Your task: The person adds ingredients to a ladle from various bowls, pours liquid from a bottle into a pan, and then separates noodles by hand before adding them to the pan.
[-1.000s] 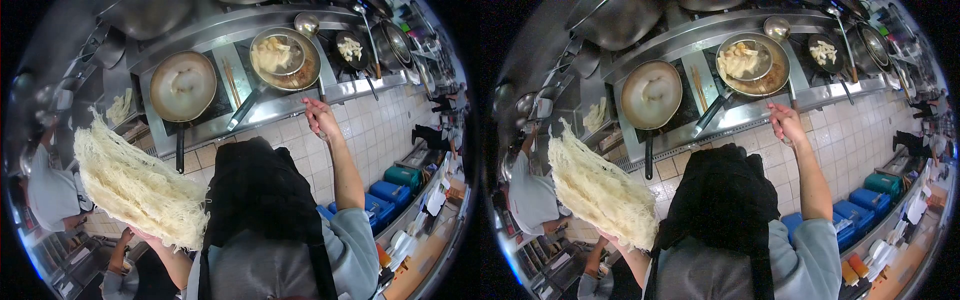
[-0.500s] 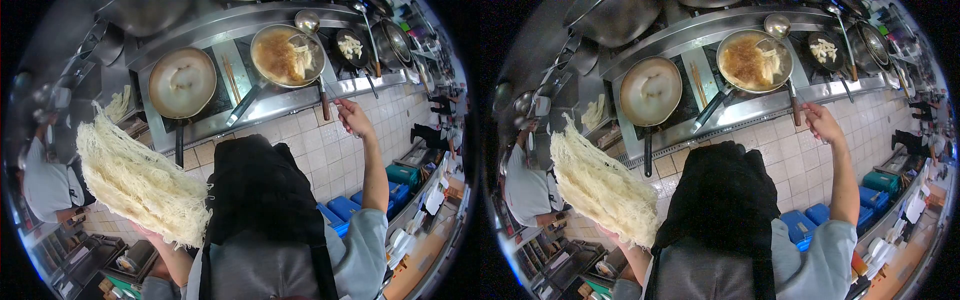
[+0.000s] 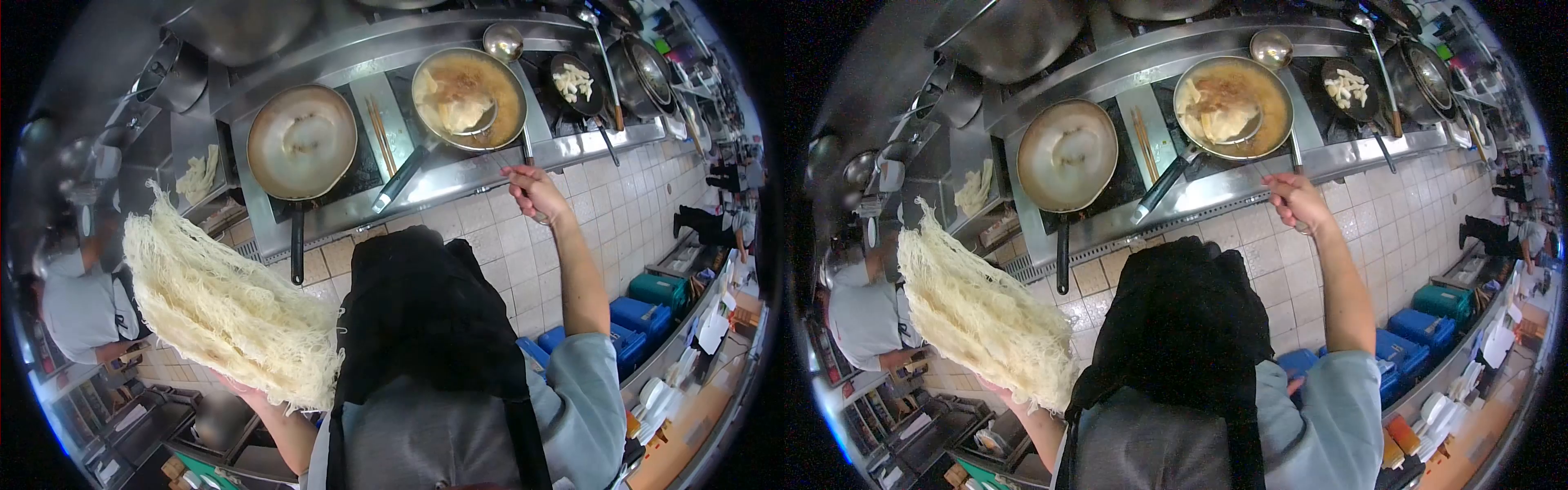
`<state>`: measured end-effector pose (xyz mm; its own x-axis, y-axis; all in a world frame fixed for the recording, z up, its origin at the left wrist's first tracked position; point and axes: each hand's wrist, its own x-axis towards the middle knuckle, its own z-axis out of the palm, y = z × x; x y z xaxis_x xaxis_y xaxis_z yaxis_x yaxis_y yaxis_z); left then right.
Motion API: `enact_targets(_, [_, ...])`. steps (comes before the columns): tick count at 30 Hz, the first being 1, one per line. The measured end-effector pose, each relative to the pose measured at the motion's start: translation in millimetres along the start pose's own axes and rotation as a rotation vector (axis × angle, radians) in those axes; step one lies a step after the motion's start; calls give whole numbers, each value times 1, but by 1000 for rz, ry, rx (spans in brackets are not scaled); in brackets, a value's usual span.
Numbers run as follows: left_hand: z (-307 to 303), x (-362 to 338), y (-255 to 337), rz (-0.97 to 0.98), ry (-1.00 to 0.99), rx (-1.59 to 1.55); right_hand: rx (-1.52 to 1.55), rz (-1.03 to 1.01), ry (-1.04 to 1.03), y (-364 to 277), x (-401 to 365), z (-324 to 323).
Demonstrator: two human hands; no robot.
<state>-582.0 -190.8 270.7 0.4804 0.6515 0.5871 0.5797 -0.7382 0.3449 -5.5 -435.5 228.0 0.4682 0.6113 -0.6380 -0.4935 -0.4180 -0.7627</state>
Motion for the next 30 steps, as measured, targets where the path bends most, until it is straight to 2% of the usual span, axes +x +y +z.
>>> enact_targets(1, [0, -3, 0, 2, 3, -1, 22, -38, -8, 9, 8, 0])
enact_targets(3, [0, -6, 0, -264, 36, -314, 83, -75, 14, 21, 16, 10])
enact_targets(6, [0, -6, 1, -444, 54, -534, 176, -128, 45, 40, 29, 23])
enact_targets(13, [-2, 3, 19, -580, 70, -617, 205, -221, 103, 50, 21, 44])
enact_targets(15, [-3, 16, 31, -1068, 259, -1115, 209, -243, 83, 50, 16, 47])
enact_targets(19, [-1, 11, 24, -1096, 243, -1125, 201, -261, 105, 58, 4, 49])
enact_targets(21, [0, -1, 3, -839, 132, -961, 235, -269, 97, 64, -2, 48])
enact_targets(22, [1, -3, -2, -840, 131, -962, 235, -268, 100, 66, -5, 47])
enact_targets(24, [2, -1, -4, -357, -41, -457, 280, -277, 91, 68, -11, 46])
enact_targets(28, [4, 16, 20, -366, -76, -562, 290, -265, 124, 69, -22, 48])
enact_targets(30, [11, 15, 17, -534, 50, -1009, 277, -270, 171, 66, -27, 51])
